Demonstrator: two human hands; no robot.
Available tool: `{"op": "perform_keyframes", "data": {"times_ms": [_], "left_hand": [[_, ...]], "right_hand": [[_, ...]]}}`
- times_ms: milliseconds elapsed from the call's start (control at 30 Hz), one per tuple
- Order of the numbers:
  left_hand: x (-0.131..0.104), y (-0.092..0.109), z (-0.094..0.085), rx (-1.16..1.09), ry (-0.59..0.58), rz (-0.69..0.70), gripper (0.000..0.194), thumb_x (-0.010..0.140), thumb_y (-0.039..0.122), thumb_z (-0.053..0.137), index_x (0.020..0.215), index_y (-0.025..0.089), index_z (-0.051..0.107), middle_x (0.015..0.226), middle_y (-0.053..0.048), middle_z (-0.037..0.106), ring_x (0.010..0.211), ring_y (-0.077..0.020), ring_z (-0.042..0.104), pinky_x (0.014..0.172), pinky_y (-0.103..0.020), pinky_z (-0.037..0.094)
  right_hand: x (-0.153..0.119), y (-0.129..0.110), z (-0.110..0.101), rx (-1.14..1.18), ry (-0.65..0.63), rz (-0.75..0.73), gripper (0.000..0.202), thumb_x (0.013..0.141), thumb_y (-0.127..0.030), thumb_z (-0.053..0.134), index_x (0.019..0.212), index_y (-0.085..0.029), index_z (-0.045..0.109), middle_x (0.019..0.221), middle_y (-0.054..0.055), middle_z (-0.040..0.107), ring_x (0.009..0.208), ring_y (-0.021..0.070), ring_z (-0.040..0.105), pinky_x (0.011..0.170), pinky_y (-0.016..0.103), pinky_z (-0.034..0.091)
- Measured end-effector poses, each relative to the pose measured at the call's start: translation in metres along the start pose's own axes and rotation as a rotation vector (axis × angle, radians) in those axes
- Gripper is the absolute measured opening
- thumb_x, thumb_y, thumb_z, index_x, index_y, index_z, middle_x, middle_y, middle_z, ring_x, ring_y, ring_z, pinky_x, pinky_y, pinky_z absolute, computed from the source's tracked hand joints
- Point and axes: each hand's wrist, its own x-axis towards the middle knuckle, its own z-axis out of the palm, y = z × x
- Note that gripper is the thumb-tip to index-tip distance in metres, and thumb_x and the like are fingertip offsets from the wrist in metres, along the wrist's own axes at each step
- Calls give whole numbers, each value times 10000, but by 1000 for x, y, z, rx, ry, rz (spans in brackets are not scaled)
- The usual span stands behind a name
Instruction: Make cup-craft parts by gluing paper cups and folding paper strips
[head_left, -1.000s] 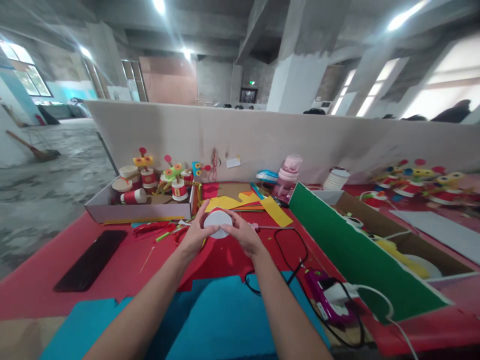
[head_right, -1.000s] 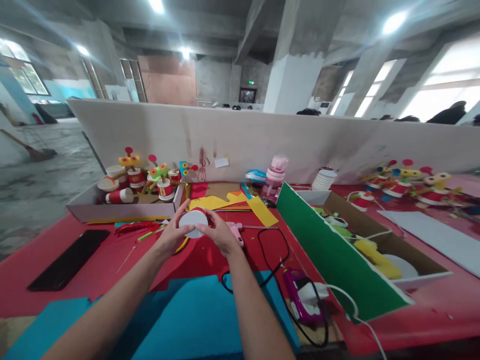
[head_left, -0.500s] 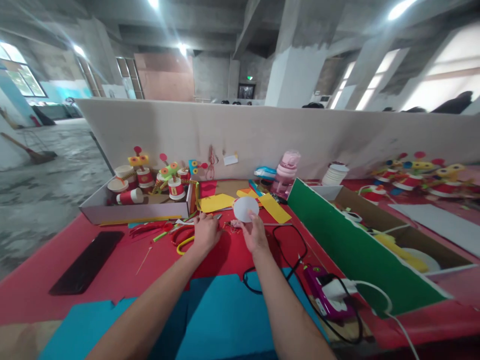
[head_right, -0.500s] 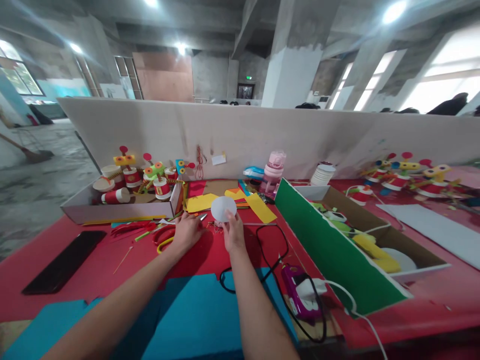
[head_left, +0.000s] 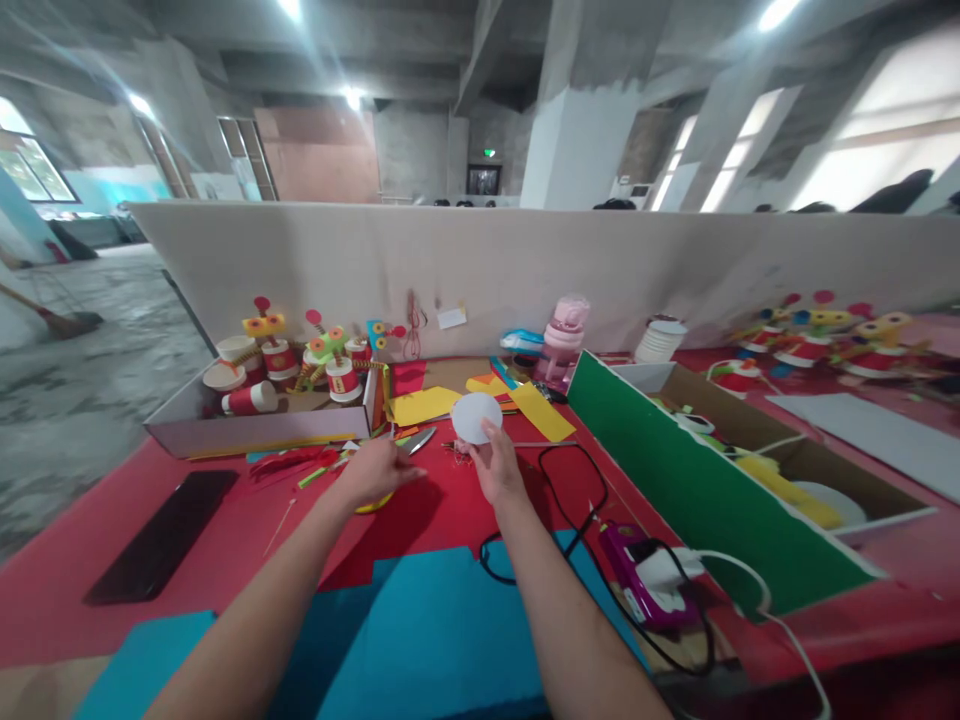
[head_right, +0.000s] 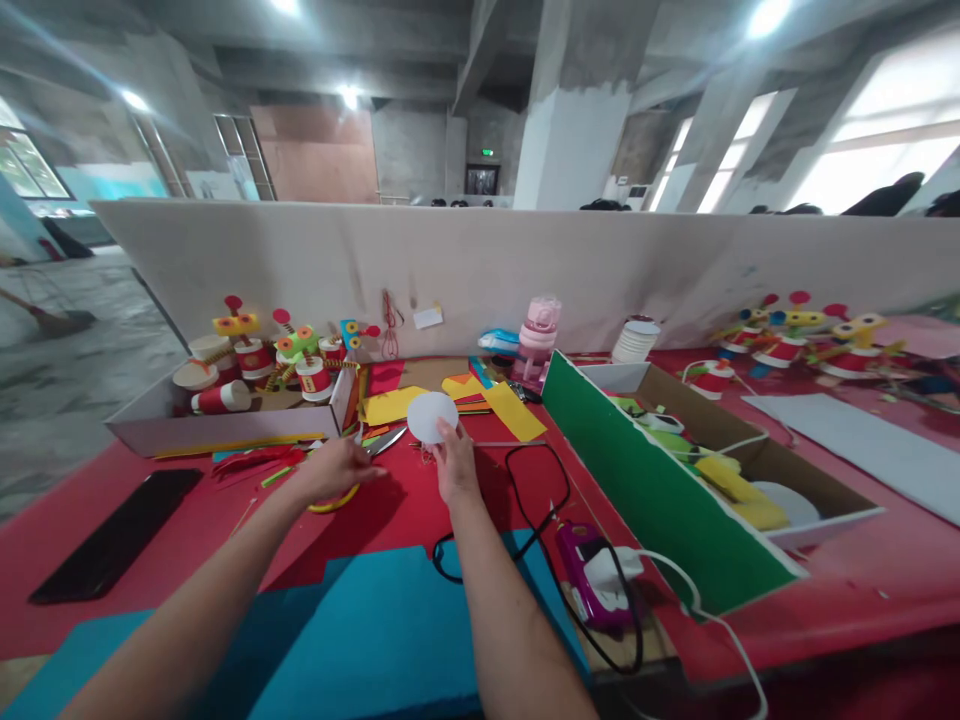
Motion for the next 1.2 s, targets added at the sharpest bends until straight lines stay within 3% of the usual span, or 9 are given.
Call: {"op": "perform_keyframes", "data": {"times_ms": [67, 233, 367, 433, 633, 900, 1000, 1100, 1200], "left_hand": [[-10, -10, -11, -164, -49, 94, 179, 757, 309, 575, 750, 250, 744, 830, -45, 702, 823, -211, 611, 747, -296, 422], [-26, -15, -15, -425, 306, -162, 258, 766, 376, 587, 892, 207, 737, 934, -63, 711, 866, -218, 622, 809, -329, 467], [-34, -1, -12, -958, 198, -87, 604, 741, 382, 668, 1312, 254, 518, 1333, -87, 548, 1132, -246, 554, 922, -369, 465], [-36, 6, -12, -1113, 132, -74, 694, 716, 365, 710, 1355, 254, 462, 1391, -102, 492, 1227, -265, 490, 985, -397, 432], [-37, 15, -13, -1087, 123, -151, 711, 675, 353, 745, 1323, 204, 494, 1392, -132, 487, 1240, -287, 487, 996, -419, 433], [-36, 15, -7, -1075, 115, -93, 773, 650, 312, 740, 1349, 162, 443, 1310, -151, 551, 1165, -281, 545, 958, -395, 457], [-34, 9, -3, -1018, 218, -114, 803, 652, 287, 718, 1377, 165, 396, 1277, -146, 564, 1123, -270, 567, 932, -392, 471], [-30, 3, 2, -927, 346, -159, 845, 642, 263, 706, 1404, 187, 350, 1307, -141, 531, 1090, -259, 585, 912, -394, 484], [-29, 1, 6, -869, 390, -132, 840, 649, 247, 690, 1411, 213, 339, 1341, -132, 489, 1088, -249, 584, 919, -392, 482]], "right_hand": [[-3, 2, 2, 22, -14, 21, 336, 707, -405, 649, 1000, -244, 622, 1038, 26, 656, 935, 183, 619, 730, 282, 510], [-14, 6, 13, -63, -179, 60, 413, 669, -325, 707, 1061, -226, 620, 1022, 29, 680, 951, 201, 623, 810, 303, 501], [-23, 4, 23, -224, -270, 38, 505, 636, -282, 740, 1114, -209, 593, 1107, 46, 659, 1003, 211, 604, 871, 325, 481], [-26, 2, 24, -303, -333, 9, 530, 637, -273, 747, 1137, -212, 579, 1154, 55, 637, 1023, 211, 597, 880, 335, 480], [-28, -3, 22, -417, -465, -43, 571, 651, -250, 753, 1184, -231, 549, 1157, 58, 627, 1065, 207, 587, 921, 343, 459], [-32, -6, 26, -510, -556, -80, 603, 654, -279, 751, 1219, -241, 544, 1199, 56, 598, 1081, 219, 565, 924, 359, 447], [-22, -21, 12, -658, -440, -148, 621, 612, -334, 778, 1190, -248, 568, 1245, 59, 569, 1084, 219, 544, 901, 340, 444], [-7, -40, -19, -977, -54, -236, 362, 743, -458, 632, 997, -200, 624, 1047, 81, 641, 938, 212, 582, 776, 313, 457], [2, -46, -51, -1379, 36, -34, 266, 682, -436, 671, 742, -187, 600, 731, 69, 657, 717, 206, 594, 604, 272, 411]]}}
